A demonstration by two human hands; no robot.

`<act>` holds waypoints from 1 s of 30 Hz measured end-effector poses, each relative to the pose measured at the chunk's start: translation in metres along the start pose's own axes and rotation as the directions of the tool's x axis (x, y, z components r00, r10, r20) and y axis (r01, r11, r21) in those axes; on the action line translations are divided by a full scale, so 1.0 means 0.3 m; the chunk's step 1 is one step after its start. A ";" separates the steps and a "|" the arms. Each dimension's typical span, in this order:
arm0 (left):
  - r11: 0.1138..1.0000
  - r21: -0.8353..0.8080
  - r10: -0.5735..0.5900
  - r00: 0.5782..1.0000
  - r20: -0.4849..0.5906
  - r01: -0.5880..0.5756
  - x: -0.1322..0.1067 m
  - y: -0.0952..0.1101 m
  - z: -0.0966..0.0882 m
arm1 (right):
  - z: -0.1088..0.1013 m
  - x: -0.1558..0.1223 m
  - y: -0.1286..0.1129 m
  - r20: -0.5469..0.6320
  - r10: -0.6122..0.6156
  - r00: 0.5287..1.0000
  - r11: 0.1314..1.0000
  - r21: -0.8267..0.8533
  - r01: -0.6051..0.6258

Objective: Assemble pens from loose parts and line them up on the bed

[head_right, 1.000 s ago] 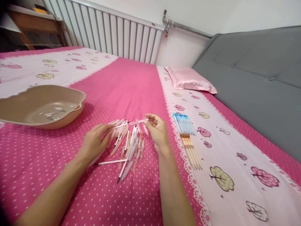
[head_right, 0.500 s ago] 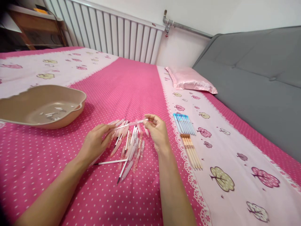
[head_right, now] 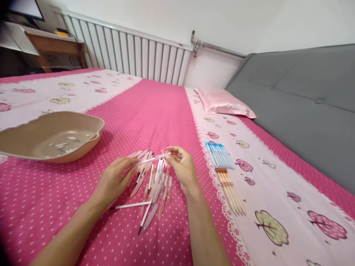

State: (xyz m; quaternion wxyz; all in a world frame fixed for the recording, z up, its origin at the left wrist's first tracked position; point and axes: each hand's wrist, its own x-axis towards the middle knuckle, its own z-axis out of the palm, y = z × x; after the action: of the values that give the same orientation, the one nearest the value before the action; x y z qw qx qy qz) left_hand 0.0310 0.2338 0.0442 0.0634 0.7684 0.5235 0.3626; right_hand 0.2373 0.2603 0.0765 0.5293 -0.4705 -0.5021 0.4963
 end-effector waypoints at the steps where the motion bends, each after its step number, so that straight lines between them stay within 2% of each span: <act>1: 1.000 -0.003 0.002 1.000 -0.003 -0.002 0.000 0.000 0.000 | 0.004 -0.001 0.002 0.013 0.003 1.000 1.000 0.007 -0.003; 15: 0.998 -0.058 0.010 1.000 -0.013 -0.011 -0.006 0.014 -0.005 | 0.023 -0.006 0.018 0.051 0.029 0.998 0.998 0.057 -0.032; 21: 0.986 -0.162 0.025 1.000 -0.008 -0.026 -0.003 0.046 0.003 | 0.053 -0.015 0.032 0.088 0.068 0.994 0.985 0.150 -0.080; 30: 0.917 -0.375 -0.122 0.991 0.051 0.132 0.000 0.081 0.020 | 0.055 -0.019 0.022 0.124 0.049 0.991 0.982 0.176 -0.071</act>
State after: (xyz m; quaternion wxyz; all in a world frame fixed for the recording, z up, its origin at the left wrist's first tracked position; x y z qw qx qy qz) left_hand 0.0533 0.2246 0.0515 0.2405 0.7108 0.4919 0.4415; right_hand 0.2204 0.2549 0.0705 0.5235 -0.4053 -0.4716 0.5825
